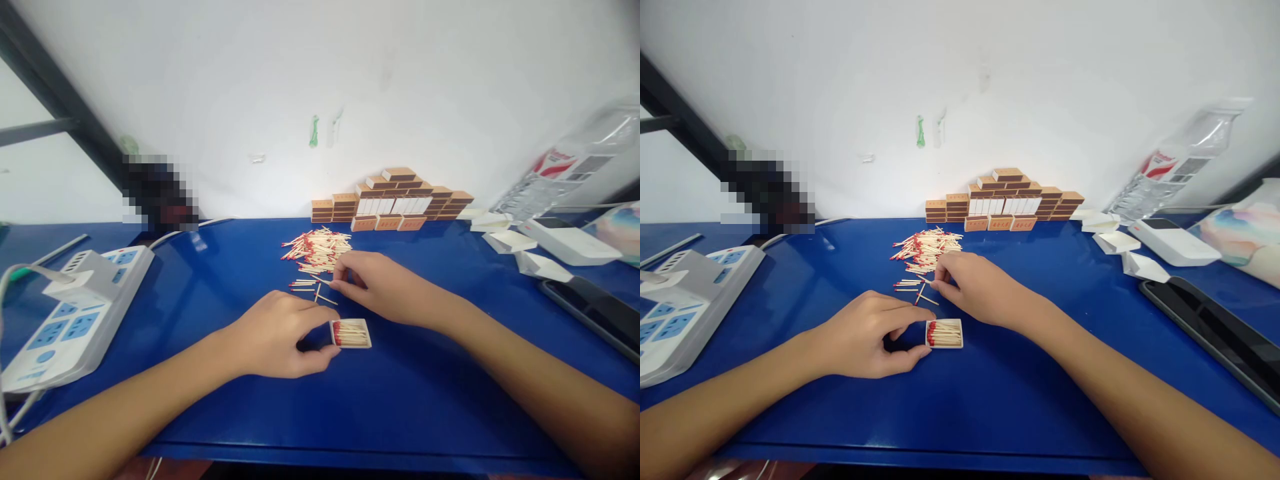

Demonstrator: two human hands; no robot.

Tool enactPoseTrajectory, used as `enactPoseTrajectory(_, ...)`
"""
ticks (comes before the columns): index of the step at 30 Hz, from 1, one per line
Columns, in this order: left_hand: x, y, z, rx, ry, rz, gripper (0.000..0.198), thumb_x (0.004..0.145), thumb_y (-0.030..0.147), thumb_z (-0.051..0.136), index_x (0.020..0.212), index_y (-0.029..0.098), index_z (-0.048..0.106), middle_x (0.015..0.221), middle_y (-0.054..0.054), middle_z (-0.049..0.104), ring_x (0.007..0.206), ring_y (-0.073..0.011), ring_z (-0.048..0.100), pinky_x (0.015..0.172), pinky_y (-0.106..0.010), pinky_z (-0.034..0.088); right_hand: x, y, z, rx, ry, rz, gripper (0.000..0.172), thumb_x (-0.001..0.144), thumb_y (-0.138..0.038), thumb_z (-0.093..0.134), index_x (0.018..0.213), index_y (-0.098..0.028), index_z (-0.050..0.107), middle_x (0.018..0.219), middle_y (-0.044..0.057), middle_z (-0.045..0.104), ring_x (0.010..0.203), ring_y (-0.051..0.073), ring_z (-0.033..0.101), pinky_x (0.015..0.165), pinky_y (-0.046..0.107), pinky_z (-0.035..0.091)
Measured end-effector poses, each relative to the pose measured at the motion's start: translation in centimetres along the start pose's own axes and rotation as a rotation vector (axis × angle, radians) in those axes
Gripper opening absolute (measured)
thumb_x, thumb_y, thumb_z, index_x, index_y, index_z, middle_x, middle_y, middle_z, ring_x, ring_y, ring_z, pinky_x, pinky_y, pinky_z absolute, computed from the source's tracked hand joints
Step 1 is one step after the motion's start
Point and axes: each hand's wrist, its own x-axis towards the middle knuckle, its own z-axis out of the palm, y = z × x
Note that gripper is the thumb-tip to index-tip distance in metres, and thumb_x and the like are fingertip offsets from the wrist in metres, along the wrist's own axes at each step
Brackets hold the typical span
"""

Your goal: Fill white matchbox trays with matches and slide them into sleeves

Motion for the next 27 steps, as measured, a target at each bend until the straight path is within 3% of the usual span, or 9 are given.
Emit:
enactPoseTrajectory(9,0.0,0.0,0.3,0.017,-0.027,-0.004,0.021,0.090,0.032,0.065,0.105,0.019,0.071,0.073,0.003,0.069,0.060,-0.0120,0.062,0.061,-0.026,0.047,0.1,-1.0,1.6,-0.021,0.006,0.000,0.012,0.094,-0.025,0.063,0.083,-0.019,0.063,0.088,0.004,0.067,0.080,0.016,0.057,0.068,0.028,0.039)
enactPoseTrajectory(15,0.0,0.1,0.2,0.015,-0.026,0.002,0.020,0.090,0.030,0.065,0.106,0.020,0.071,0.077,0.005,0.070,0.063,-0.0110,0.062,0.061,-0.026,0.046,0.1,-1.2,0.6,0.118,0.049,0.041,0.012,0.093,-0.025,0.062,0.083,-0.019,0.064,0.072,-0.002,0.063,0.064,0.012,0.052,0.063,0.027,0.037)
enactPoseTrajectory(18,0.0,0.1,0.1,0.014,-0.022,0.005,0.018,0.090,0.030,0.065,0.104,0.020,0.072,0.076,0.005,0.070,0.062,-0.0108,0.062,0.061,-0.026,0.046,0.2,-1.1,0.4,0.164,0.088,-0.003,0.011,0.094,-0.023,0.059,0.100,-0.019,0.068,0.075,-0.002,0.065,0.063,0.012,0.051,0.063,0.027,0.039)
enactPoseTrajectory(21,0.0,0.1,0.1,0.013,-0.017,0.011,0.018,0.090,0.029,0.065,0.103,0.020,0.072,0.075,0.004,0.069,0.060,-0.0108,0.060,0.060,-0.026,0.046,0.1,-1.0,0.4,0.130,0.133,-0.067,0.030,0.094,-0.018,0.056,0.120,-0.021,0.069,0.083,0.000,0.069,0.067,0.013,0.054,0.066,0.028,0.041)
enactPoseTrajectory(27,-0.1,0.0,0.2,0.003,-0.014,0.015,0.022,0.090,0.029,0.065,0.109,0.020,0.071,0.079,0.003,0.072,0.063,-0.0115,0.064,0.061,-0.025,0.047,0.1,-0.7,-0.1,0.212,0.179,-0.016,0.014,0.094,-0.025,0.061,0.095,-0.021,0.075,0.082,0.000,0.072,0.065,0.012,0.056,0.062,0.027,0.043)
